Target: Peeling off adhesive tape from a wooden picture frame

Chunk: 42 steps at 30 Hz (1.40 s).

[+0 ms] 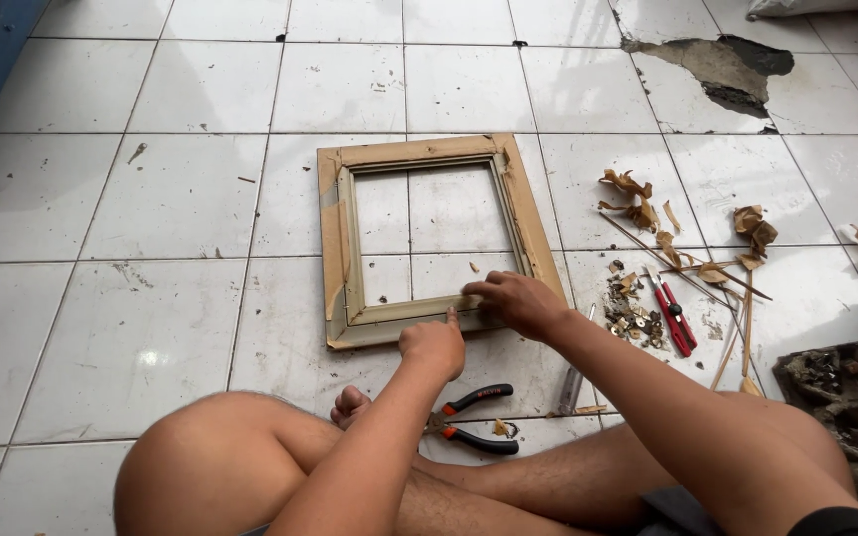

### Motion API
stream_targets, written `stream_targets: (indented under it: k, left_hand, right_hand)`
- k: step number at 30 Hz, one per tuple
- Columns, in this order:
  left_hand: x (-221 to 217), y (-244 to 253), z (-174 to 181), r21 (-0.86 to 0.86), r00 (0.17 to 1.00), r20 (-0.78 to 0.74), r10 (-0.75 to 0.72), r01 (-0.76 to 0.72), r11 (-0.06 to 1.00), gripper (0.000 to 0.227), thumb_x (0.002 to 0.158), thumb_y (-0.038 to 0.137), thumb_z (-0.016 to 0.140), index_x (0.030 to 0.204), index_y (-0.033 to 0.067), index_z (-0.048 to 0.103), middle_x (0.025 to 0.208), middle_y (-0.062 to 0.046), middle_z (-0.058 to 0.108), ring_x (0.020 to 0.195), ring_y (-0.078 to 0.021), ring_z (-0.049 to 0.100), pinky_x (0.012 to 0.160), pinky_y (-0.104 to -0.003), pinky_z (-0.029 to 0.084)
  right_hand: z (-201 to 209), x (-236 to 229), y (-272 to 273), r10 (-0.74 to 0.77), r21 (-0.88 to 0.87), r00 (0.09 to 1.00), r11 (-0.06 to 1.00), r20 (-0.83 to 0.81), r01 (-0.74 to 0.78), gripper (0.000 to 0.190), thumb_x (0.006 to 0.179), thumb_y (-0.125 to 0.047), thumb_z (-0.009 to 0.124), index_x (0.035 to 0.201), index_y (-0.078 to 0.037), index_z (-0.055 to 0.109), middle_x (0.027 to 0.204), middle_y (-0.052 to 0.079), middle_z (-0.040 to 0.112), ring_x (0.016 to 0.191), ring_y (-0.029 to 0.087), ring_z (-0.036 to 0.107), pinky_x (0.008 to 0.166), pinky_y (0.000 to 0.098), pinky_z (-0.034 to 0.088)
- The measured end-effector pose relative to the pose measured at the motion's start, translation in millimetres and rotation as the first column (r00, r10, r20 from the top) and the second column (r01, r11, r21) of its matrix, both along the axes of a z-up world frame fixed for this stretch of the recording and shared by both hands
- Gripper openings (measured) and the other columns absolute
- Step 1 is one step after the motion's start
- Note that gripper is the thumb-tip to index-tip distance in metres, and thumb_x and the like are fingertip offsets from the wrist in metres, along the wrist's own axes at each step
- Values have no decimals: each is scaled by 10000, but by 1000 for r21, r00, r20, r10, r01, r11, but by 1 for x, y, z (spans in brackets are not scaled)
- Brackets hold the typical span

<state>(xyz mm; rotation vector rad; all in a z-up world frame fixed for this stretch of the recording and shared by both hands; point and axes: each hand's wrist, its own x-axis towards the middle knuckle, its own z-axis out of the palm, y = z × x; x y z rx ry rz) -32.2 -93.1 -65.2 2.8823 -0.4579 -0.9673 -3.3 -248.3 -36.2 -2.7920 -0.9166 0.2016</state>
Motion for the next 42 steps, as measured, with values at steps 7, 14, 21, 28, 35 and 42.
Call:
stream_targets:
  k: [7, 14, 21, 28, 35, 42]
  left_hand:
    - [6, -4, -8, -6, 1000, -7, 24, -24, 1000, 608, 792, 54, 412, 1361, -1, 204, 684, -190, 608, 558, -286, 605, 474, -430, 490]
    - [4, -3, -3, 8, 1000, -12, 25, -24, 1000, 598, 799, 58, 407, 1361, 5, 208, 686, -186, 610, 569, -277, 609, 476, -429, 498]
    - [2, -1, 1, 16, 1000, 6, 11, -11, 1000, 600, 789, 57, 406, 1360, 20, 224, 675, -178, 607, 566, -278, 608, 488, -419, 498]
    - [2, 1, -7, 33, 1000, 17, 6, -6, 999, 637, 777, 49, 425, 1373, 44, 201, 678, -188, 609, 555, -303, 603, 494, -425, 482]
    - [3, 0, -15, 19, 1000, 4, 3, -3, 1000, 659, 778, 57, 427, 1385, 54, 170, 728, -191, 615, 613, -328, 610, 525, -451, 466]
    - [5, -2, -8, 18, 1000, 8, 19, -19, 1000, 634, 779, 28, 415, 1373, 31, 193, 690, -195, 609, 563, -302, 600, 489, -410, 464]
  right_hand:
    - [-26, 9, -7, 68, -87, 992, 994, 109, -58, 118, 873, -283, 494, 973, -260, 552, 897, -12, 559, 838, 182, 587, 678, 303, 523]
    - [-16, 16, -3, 150, -75, 986, 987, 74, -145, 90, 884, -263, 468, 947, -210, 506, 875, 20, 550, 812, 239, 592, 662, 343, 526]
    - [-15, 14, -3, 151, -81, 987, 986, 49, -147, 91, 898, -272, 440, 949, -213, 488, 889, 20, 533, 824, 249, 586, 671, 342, 517]
    - [-24, 22, -7, 190, -144, 981, 972, 39, -183, 81, 894, -281, 425, 943, -241, 476, 871, 12, 520, 810, 249, 581, 658, 351, 516]
    - [-7, 13, -11, 93, -74, 995, 993, -30, -95, 124, 857, -249, 509, 975, -213, 496, 876, 10, 528, 851, 234, 589, 687, 329, 519]
    - [-26, 11, -2, 81, -129, 989, 990, 128, -64, 107, 851, -314, 517, 933, -244, 515, 895, -25, 540, 868, 187, 580, 689, 299, 521]
